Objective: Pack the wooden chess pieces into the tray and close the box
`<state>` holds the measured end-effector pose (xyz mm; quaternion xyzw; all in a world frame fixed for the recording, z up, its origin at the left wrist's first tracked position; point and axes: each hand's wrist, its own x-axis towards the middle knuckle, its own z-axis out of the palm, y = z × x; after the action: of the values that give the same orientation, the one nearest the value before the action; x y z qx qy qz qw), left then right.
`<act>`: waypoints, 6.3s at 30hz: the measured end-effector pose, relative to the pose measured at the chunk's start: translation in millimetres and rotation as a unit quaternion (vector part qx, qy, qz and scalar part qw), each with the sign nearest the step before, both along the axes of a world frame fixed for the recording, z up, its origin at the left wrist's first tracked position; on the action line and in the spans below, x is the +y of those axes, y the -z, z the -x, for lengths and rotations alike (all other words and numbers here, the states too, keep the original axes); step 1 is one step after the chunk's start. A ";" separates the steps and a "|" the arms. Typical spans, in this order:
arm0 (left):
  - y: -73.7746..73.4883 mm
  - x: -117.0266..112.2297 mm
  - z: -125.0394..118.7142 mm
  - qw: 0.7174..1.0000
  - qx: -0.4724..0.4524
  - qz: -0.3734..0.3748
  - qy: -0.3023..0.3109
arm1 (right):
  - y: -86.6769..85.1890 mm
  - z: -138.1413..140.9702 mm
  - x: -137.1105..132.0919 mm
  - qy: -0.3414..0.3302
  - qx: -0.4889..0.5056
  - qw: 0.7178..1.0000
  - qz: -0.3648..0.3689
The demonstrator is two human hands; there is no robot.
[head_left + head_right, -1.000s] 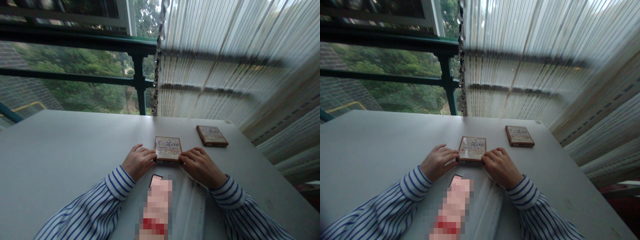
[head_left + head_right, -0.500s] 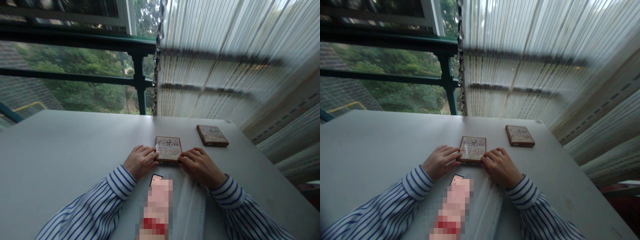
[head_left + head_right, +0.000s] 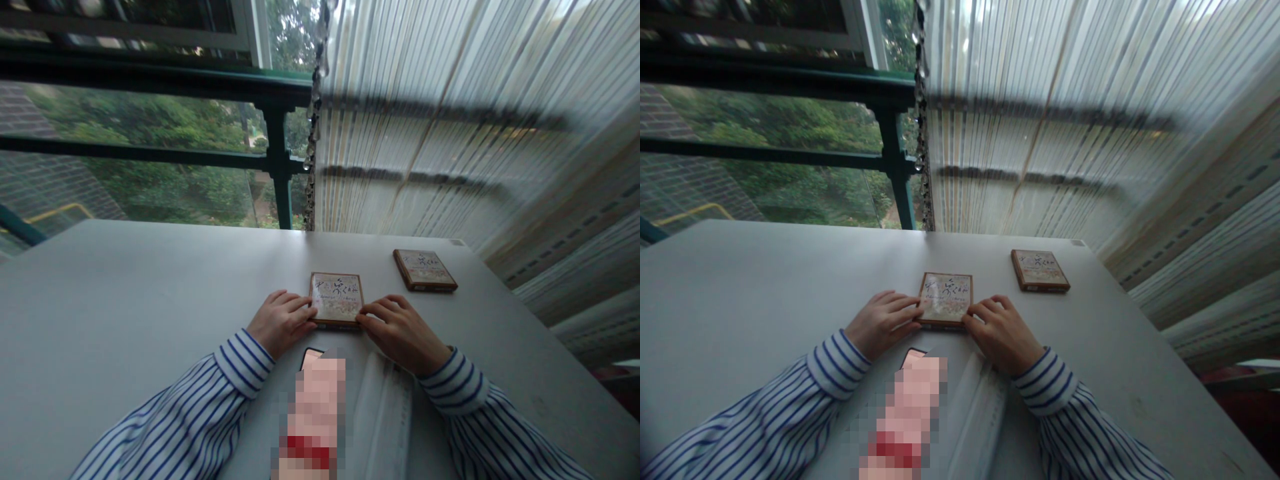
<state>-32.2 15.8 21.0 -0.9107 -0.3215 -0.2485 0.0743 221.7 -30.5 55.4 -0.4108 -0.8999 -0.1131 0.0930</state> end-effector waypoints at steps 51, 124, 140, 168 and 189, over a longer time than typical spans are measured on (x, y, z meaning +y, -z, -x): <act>-0.4 19.9 -31.8 0.977 0.056 0.192 -0.079 | 16.0 26.8 57.4 0.092 0.054 0.983 0.146; 7.9 24.3 -20.8 0.974 0.061 0.201 -0.085 | 16.5 10.0 48.6 0.076 0.025 0.988 0.135; 1.8 30.2 -15.1 0.929 -0.188 0.309 -0.079 | 30.6 3.7 33.6 0.105 0.082 0.991 0.030; -30.0 34.4 -26.3 0.498 -0.535 0.659 -0.179 | 34.5 2.9 28.4 0.153 0.064 0.985 0.049; -34.7 28.7 -31.2 0.531 -0.513 0.653 -0.171 | 32.3 3.5 27.2 0.153 0.069 0.984 0.052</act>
<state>-1.1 44.5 55.7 -0.3496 -0.5265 -0.3765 -0.6773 218.2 -3.4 23.1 -0.5551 -0.8222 -0.0502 0.1151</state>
